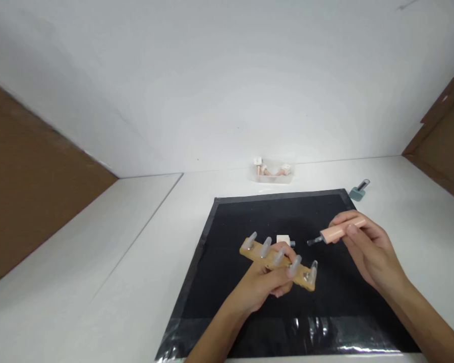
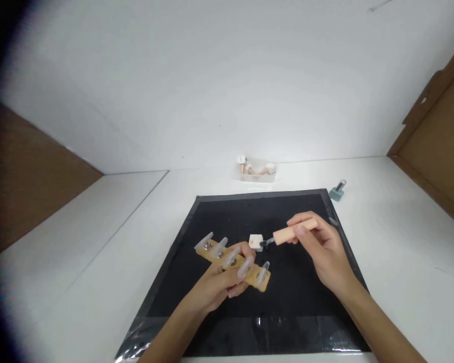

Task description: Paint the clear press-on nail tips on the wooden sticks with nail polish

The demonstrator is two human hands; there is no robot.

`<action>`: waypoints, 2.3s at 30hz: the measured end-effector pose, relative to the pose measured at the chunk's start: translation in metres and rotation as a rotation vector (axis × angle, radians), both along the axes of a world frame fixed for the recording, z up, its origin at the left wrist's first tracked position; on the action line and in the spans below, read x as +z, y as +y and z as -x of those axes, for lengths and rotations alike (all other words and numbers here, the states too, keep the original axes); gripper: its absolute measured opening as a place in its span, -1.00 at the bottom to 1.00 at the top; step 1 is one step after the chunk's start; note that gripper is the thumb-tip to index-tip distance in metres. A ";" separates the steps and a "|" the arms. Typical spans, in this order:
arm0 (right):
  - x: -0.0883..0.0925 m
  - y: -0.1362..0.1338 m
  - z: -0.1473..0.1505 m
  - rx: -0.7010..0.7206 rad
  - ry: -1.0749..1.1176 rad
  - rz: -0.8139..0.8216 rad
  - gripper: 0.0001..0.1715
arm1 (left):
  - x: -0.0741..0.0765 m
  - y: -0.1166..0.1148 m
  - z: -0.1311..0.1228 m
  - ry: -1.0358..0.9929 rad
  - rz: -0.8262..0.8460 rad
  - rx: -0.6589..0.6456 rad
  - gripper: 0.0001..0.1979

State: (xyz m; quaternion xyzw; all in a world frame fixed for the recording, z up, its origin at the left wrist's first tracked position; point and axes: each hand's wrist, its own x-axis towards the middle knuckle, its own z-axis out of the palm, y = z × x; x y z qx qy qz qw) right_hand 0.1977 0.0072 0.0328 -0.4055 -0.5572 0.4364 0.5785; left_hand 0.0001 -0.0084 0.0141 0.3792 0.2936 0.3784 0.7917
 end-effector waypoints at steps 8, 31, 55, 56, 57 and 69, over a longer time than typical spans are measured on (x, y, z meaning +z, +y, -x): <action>0.014 -0.011 0.009 0.086 -0.178 -0.160 -0.76 | -0.005 0.002 -0.001 -0.055 0.002 -0.085 -0.66; 0.014 -0.011 0.011 0.038 -0.216 -0.161 -0.73 | -0.009 0.000 -0.001 -0.087 -0.018 -0.126 -0.69; 0.016 -0.010 0.009 0.050 -0.159 -0.186 -0.70 | -0.011 0.001 -0.003 -0.073 -0.024 -0.136 -0.70; 0.016 -0.010 0.009 0.083 -0.156 -0.189 -0.70 | -0.011 0.001 -0.003 -0.070 -0.020 -0.134 -0.68; 0.016 -0.011 0.010 0.116 -0.162 -0.188 -0.69 | -0.011 0.001 -0.003 -0.069 -0.015 -0.132 -0.67; 0.019 -0.012 0.011 0.133 -0.165 -0.206 -0.69 | -0.012 0.002 -0.004 -0.098 -0.020 -0.141 -0.66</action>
